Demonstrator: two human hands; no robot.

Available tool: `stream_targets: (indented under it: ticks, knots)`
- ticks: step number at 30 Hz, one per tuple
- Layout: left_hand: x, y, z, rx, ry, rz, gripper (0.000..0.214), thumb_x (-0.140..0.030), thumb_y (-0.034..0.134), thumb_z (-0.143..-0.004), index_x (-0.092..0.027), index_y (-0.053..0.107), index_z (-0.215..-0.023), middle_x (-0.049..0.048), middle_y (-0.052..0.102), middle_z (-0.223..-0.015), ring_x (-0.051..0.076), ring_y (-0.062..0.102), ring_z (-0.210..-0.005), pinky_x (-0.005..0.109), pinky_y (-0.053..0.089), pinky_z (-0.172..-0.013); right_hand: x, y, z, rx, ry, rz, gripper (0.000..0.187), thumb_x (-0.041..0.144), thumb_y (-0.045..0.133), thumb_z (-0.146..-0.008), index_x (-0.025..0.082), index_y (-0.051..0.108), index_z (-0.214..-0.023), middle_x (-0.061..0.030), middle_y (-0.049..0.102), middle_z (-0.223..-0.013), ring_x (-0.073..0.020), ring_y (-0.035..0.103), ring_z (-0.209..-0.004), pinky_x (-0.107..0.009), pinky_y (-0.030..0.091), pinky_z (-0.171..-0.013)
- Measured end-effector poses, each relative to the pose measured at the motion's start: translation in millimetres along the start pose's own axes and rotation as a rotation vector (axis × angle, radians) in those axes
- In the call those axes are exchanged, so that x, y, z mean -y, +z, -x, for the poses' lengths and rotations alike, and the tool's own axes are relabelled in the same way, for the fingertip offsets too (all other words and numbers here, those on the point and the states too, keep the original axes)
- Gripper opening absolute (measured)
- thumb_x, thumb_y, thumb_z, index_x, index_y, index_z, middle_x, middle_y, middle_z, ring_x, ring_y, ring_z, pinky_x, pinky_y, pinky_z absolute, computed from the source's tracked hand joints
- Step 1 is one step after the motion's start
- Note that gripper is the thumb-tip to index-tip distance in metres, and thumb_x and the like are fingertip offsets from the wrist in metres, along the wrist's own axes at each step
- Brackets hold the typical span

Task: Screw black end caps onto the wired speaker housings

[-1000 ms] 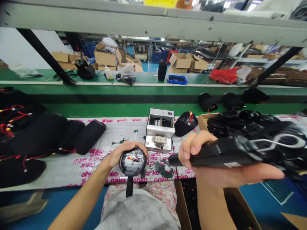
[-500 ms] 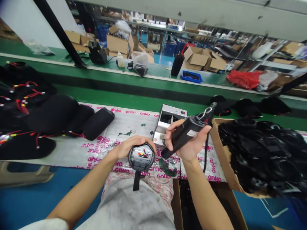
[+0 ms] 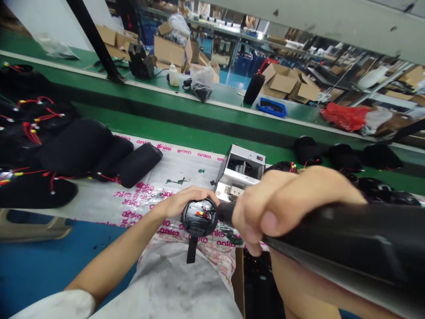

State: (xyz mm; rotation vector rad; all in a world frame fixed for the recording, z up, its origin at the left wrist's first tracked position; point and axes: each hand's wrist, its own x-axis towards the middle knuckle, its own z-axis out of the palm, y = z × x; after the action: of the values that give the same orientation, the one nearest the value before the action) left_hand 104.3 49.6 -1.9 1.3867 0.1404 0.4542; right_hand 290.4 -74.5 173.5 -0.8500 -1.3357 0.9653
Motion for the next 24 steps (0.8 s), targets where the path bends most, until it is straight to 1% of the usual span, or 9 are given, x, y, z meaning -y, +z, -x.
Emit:
stream_targets:
  ticks: [2,3,6,8,10,13,15,18,24]
  knots:
    - [0,0.2,1,-0.011,0.020,-0.026,0.047,-0.040,0.043,-0.111,-0.014,0.082,-0.106,0.0119,0.084,-0.119,0.029,0.075,-0.117,0.037,0.052,-0.111,-10,11,-7,0.111,-0.029,0.033,0.025,0.048,0.083,-0.099,0.023,0.086,-0.095,-0.0012,0.074,-0.074,-0.0153,0.070,-0.053,-0.030,0.059,-0.045]
    - [0,0.4,1,-0.014,0.022,-0.038,0.047,-0.040,0.043,-0.111,-0.014,0.082,-0.106,0.0119,0.084,-0.120,0.029,0.075,-0.117,0.038,0.051,-0.112,-15,16,-9,0.097,-0.035,0.043,0.024,0.046,0.080,-0.102,0.024,0.086,-0.095,-0.0022,0.073,-0.074,-0.0163,0.070,-0.053,-0.030,0.058,-0.043]
    - [-1,0.8,2,-0.020,0.027,-0.075,0.048,-0.041,0.041,-0.111,-0.015,0.081,-0.106,0.0123,0.084,-0.120,0.029,0.075,-0.116,0.038,0.051,-0.112,-27,24,-6,-0.074,-0.098,0.027,0.029,0.045,0.075,-0.106,0.025,0.082,-0.087,-0.0009,0.066,-0.065,-0.0146,0.061,-0.045,-0.027,0.046,-0.036]
    - [-2,0.8,2,-0.021,0.032,-0.098,0.048,-0.042,0.041,-0.112,-0.015,0.080,-0.106,0.0123,0.084,-0.119,0.029,0.075,-0.116,0.038,0.051,-0.112,-32,22,-4,-0.089,-0.141,0.011,0.028,0.046,0.077,-0.104,0.024,0.081,-0.088,-0.0002,0.064,-0.064,-0.0136,0.058,-0.044,-0.025,0.043,-0.035]
    - [-3,0.4,2,-0.016,0.028,-0.110,0.048,-0.041,0.040,-0.111,-0.014,0.080,-0.106,0.0120,0.084,-0.118,0.028,0.075,-0.115,0.037,0.051,-0.111,-35,14,-8,0.022,-0.143,-0.023,0.027,0.046,0.075,-0.105,0.022,0.082,-0.095,-0.0021,0.069,-0.070,-0.0149,0.062,-0.047,-0.026,0.049,-0.038]
    - [-4,-0.8,0,0.008,0.012,-0.107,0.047,-0.039,0.039,-0.111,-0.014,0.078,-0.105,0.0112,0.083,-0.115,0.026,0.074,-0.108,0.035,0.051,-0.106,-40,2,-19,0.321,-0.059,-0.097,0.028,0.042,0.067,-0.110,0.021,0.084,-0.107,-0.0063,0.078,-0.082,-0.0202,0.073,-0.058,-0.034,0.063,-0.052]
    - [-4,-1.7,-1,0.023,0.020,-0.109,0.047,-0.040,0.038,-0.111,-0.015,0.077,-0.104,0.0104,0.082,-0.109,0.025,0.072,-0.100,0.034,0.052,-0.101,-45,1,-27,0.387,-0.019,-0.144,0.030,0.042,0.064,-0.112,0.021,0.085,-0.107,-0.0047,0.079,-0.081,-0.0194,0.074,-0.058,-0.033,0.064,-0.055]
    - [-4,-2.1,-1,0.028,0.052,-0.141,0.047,-0.043,0.038,-0.112,-0.016,0.075,-0.099,0.0092,0.080,-0.099,0.023,0.069,-0.092,0.032,0.053,-0.095,-54,9,-32,0.322,-0.046,-0.221,0.035,0.052,0.069,-0.108,0.020,0.083,-0.102,-0.0015,0.075,-0.074,-0.0132,0.065,-0.047,-0.024,0.055,-0.048]
    - [-9,0.1,2,-0.012,0.085,-0.198,0.048,-0.046,0.038,-0.113,-0.017,0.073,-0.099,0.0098,0.081,-0.101,0.023,0.071,-0.094,0.033,0.055,-0.096,-60,20,-26,0.262,-0.013,-0.272,0.052,0.065,0.068,-0.104,0.016,0.078,-0.092,-0.0013,0.072,-0.068,-0.0112,0.060,-0.047,-0.022,0.053,-0.049]
